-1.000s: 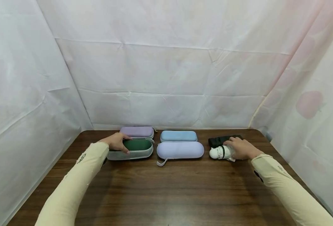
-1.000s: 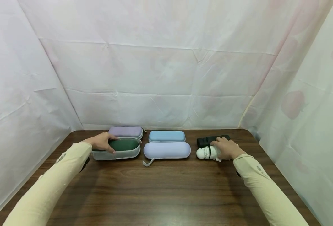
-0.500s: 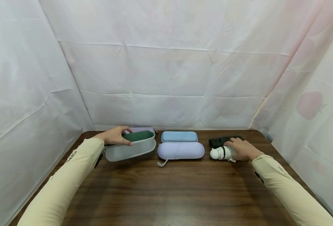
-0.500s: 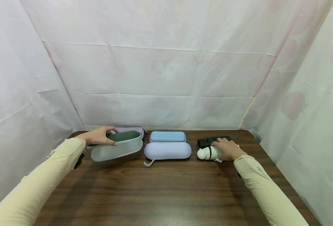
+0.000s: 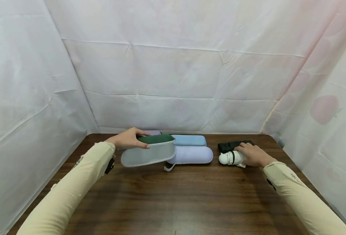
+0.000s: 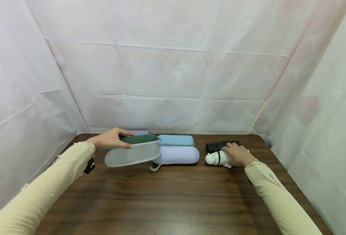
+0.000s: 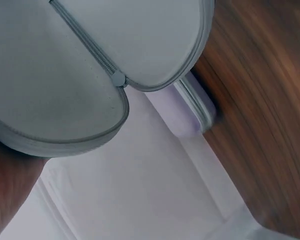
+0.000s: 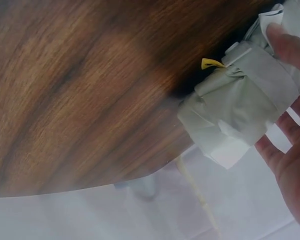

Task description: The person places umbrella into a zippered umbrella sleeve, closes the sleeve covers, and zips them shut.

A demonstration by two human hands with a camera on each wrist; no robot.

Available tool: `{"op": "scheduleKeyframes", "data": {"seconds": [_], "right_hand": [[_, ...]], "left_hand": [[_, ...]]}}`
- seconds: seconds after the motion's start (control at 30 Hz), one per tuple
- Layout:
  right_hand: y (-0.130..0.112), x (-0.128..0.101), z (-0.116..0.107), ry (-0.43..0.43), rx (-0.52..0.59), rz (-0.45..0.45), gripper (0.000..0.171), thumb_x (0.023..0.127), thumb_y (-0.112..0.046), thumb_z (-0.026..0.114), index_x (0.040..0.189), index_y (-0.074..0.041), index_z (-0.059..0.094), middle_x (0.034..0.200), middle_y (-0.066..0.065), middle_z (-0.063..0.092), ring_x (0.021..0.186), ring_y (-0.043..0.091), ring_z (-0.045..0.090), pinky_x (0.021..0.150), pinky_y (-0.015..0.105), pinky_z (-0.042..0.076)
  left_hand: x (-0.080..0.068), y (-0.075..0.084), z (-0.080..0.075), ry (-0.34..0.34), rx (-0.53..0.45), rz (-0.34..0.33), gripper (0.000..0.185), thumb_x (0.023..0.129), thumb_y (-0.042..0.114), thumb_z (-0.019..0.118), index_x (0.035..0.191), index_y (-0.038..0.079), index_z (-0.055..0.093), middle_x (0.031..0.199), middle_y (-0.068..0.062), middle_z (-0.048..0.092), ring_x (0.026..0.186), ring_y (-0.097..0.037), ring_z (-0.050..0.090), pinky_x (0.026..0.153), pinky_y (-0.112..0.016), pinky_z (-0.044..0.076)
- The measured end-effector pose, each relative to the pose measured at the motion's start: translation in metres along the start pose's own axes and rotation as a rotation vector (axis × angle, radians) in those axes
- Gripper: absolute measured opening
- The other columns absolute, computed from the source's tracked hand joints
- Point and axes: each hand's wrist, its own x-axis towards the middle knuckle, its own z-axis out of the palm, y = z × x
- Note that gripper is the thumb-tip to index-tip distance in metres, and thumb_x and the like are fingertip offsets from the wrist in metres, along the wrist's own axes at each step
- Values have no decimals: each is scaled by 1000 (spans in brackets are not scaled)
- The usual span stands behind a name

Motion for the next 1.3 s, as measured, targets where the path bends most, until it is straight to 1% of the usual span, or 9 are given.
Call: {"op": "scheduleKeyframes", "data": {"seconds": [0.2, 0.4, 0.47, 0.6, 0.7, 0.93, 1.07, 1.2, 1.3], "right_hand": [[0, -1, 1, -13, 15, 0, 56, 74, -8, 79, 125, -2, 58, 113, 17, 54, 100, 39, 52, 75, 54, 45], [1, -1, -2, -64, 33, -9, 74, 65, 8, 76, 133, 1, 50, 122, 20, 50, 108, 41, 49, 74, 48, 45], [1, -2, 1, -38, 2, -35, 76, 63, 6, 81, 132, 1, 51, 119, 18, 51, 107, 40, 50, 74, 47, 46], [2, -5, 8, 60, -72, -79, 71, 62, -14, 90, 124, -3, 57, 108, 12, 54, 97, 34, 53, 75, 50, 47], [2, -6, 11, 102, -84, -74, 64, 65, -21, 89, 120, -6, 60, 104, 9, 56, 94, 31, 54, 73, 50, 47], [-3, -5, 13, 159, -90, -71, 58, 67, -19, 87, 118, -7, 64, 103, 8, 57, 94, 30, 55, 72, 50, 45], [-7, -5, 14, 176, -121, -64, 59, 67, -18, 87, 119, -5, 63, 104, 9, 58, 95, 31, 55, 73, 51, 45], [-9, -4, 15, 168, -162, -45, 59, 69, -17, 86, 121, -4, 62, 107, 12, 57, 98, 32, 55, 75, 54, 45], [-10, -5, 18, 184, -195, -55, 58, 70, -15, 85, 122, -3, 61, 107, 13, 58, 98, 32, 56, 75, 52, 45]], "left_hand": [[9, 20, 17, -48, -9, 20, 62, 82, 40, 73, 134, 12, 55, 112, 0, 64, 90, -15, 58, 77, -34, 48], [26, 39, 41, -78, 14, 54, 64, 82, 46, 72, 136, 16, 54, 122, 1, 58, 103, -13, 56, 83, -34, 47], [33, 44, 50, -95, 16, 82, 64, 83, 45, 71, 137, 16, 53, 129, -1, 55, 112, -14, 53, 88, -36, 46], [47, 51, 72, -143, -7, 126, 62, 84, 42, 70, 137, 15, 53, 137, -1, 51, 123, -15, 48, 94, -37, 44], [56, 53, 86, -169, -36, 119, 61, 84, 42, 70, 136, 15, 54, 135, 1, 52, 119, -13, 50, 92, -35, 44], [70, 50, 109, -209, -108, 76, 59, 83, 40, 72, 134, 14, 56, 125, 5, 57, 103, -8, 54, 86, -31, 45], [74, 46, 115, -210, -67, 77, 57, 83, 41, 72, 131, 16, 58, 125, 5, 57, 108, -10, 53, 89, -32, 44], [75, 45, 119, -188, -23, 41, 52, 81, 46, 72, 125, 22, 57, 124, 2, 54, 115, -14, 50, 91, -35, 43], [75, 46, 121, -171, -8, 25, 50, 80, 48, 72, 120, 23, 56, 121, 1, 55, 114, -16, 50, 90, -36, 43]]}}
